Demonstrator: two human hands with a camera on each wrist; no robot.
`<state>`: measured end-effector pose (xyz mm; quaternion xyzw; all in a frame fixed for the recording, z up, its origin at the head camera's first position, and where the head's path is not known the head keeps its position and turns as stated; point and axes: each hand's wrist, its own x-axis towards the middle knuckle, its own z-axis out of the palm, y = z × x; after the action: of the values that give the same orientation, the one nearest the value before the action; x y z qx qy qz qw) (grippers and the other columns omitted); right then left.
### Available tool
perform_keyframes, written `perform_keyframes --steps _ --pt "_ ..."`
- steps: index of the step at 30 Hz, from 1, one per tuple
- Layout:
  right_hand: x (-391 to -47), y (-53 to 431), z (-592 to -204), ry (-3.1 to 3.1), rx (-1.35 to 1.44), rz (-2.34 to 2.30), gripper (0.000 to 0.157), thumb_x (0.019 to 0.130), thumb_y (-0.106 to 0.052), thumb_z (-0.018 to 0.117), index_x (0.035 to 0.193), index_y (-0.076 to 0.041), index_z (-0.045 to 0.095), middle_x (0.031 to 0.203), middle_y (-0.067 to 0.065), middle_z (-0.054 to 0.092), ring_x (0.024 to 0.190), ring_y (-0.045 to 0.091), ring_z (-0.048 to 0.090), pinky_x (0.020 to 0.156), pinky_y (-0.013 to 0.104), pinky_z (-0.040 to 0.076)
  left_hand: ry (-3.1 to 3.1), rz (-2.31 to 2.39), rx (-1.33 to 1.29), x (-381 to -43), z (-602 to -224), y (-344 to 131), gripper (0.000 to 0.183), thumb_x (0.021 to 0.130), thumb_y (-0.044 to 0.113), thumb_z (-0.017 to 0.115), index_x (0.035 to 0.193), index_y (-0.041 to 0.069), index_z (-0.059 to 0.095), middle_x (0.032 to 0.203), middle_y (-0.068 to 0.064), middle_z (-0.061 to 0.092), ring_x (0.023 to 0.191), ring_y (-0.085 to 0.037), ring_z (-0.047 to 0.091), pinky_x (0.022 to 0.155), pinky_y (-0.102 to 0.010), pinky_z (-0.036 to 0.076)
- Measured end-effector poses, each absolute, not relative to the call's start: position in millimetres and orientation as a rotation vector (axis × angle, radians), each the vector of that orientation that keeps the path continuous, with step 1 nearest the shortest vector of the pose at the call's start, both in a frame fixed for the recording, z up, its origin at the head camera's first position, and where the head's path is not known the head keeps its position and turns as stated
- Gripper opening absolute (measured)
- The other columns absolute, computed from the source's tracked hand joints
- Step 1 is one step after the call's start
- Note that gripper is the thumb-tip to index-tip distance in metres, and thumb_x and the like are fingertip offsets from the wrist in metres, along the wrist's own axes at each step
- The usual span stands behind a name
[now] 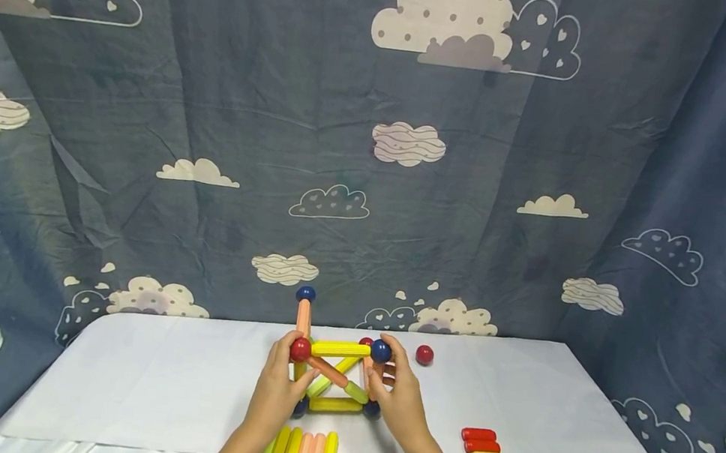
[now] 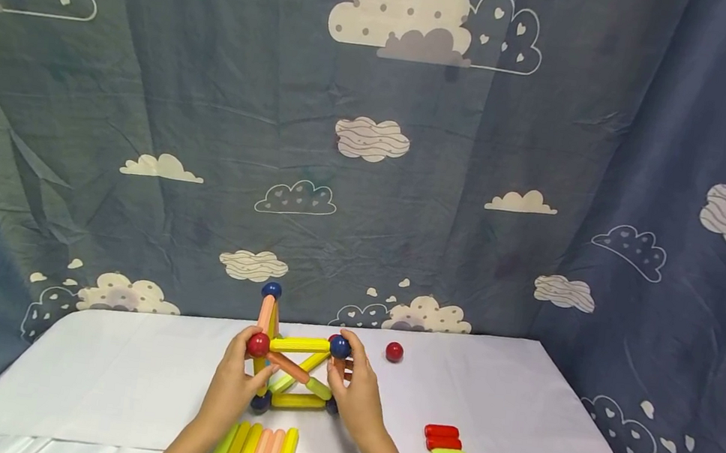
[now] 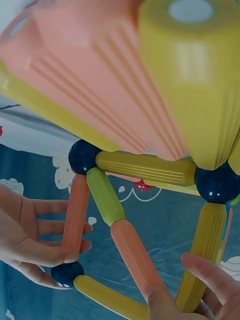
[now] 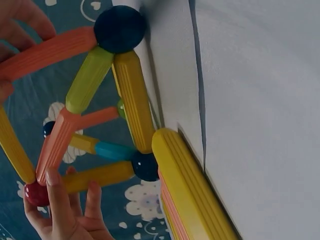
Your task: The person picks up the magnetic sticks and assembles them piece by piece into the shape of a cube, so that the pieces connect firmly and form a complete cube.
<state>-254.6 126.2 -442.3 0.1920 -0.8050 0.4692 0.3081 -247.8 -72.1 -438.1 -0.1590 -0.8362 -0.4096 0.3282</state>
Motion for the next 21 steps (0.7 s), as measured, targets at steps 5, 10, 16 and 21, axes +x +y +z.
perform_keyframes --steps 5,10,16,21 --pt "-255.2 130.3 -444.5 -2.128 0.528 1.299 0.059 0.078 0.007 0.064 0.128 -0.015 0.042 0.095 0.009 0.062 0.079 0.022 0.061 0.064 0.025 0.052 -2.173 -1.063 -0.412 -248.1 -439.7 -71.2 0.067 0.069 0.009 0.077 0.125 0.007 0.041 0.102 -0.010 0.047 0.087 -0.020 0.051 0.077 -0.035 0.048" --pt "-253.7 131.4 -443.9 -2.119 0.548 1.305 0.059 0.076 0.006 0.068 0.127 -0.014 0.046 0.093 0.006 0.063 0.078 0.019 0.062 0.065 0.025 0.052 -2.174 -1.104 -0.391 -253.4 -441.1 -74.4 0.069 0.070 0.010 0.077 0.129 0.009 0.041 0.098 -0.010 0.044 0.083 -0.018 0.048 0.067 -0.033 0.049" --pt "-249.5 126.7 -443.9 -2.141 0.570 1.292 0.058 0.076 0.004 0.068 0.126 -0.016 0.046 0.095 0.003 0.063 0.080 0.016 0.061 0.068 0.023 0.051 -2.208 -1.202 -0.419 -265.4 -440.0 -83.8 0.073 0.074 0.009 0.074 0.137 0.013 0.036 0.100 -0.012 0.043 0.088 -0.022 0.050 0.066 -0.025 0.050" --pt "-248.3 117.8 -444.7 -2.134 0.576 1.316 0.058 0.077 0.002 0.068 0.127 -0.017 0.044 0.096 0.004 0.063 0.080 0.016 0.061 0.065 0.023 0.051 -2.277 -1.291 -0.449 -280.3 -437.6 -91.4 0.076 0.079 0.011 0.069 0.142 0.015 0.027 0.110 -0.013 0.044 0.091 -0.024 0.048 0.065 -0.023 0.049"
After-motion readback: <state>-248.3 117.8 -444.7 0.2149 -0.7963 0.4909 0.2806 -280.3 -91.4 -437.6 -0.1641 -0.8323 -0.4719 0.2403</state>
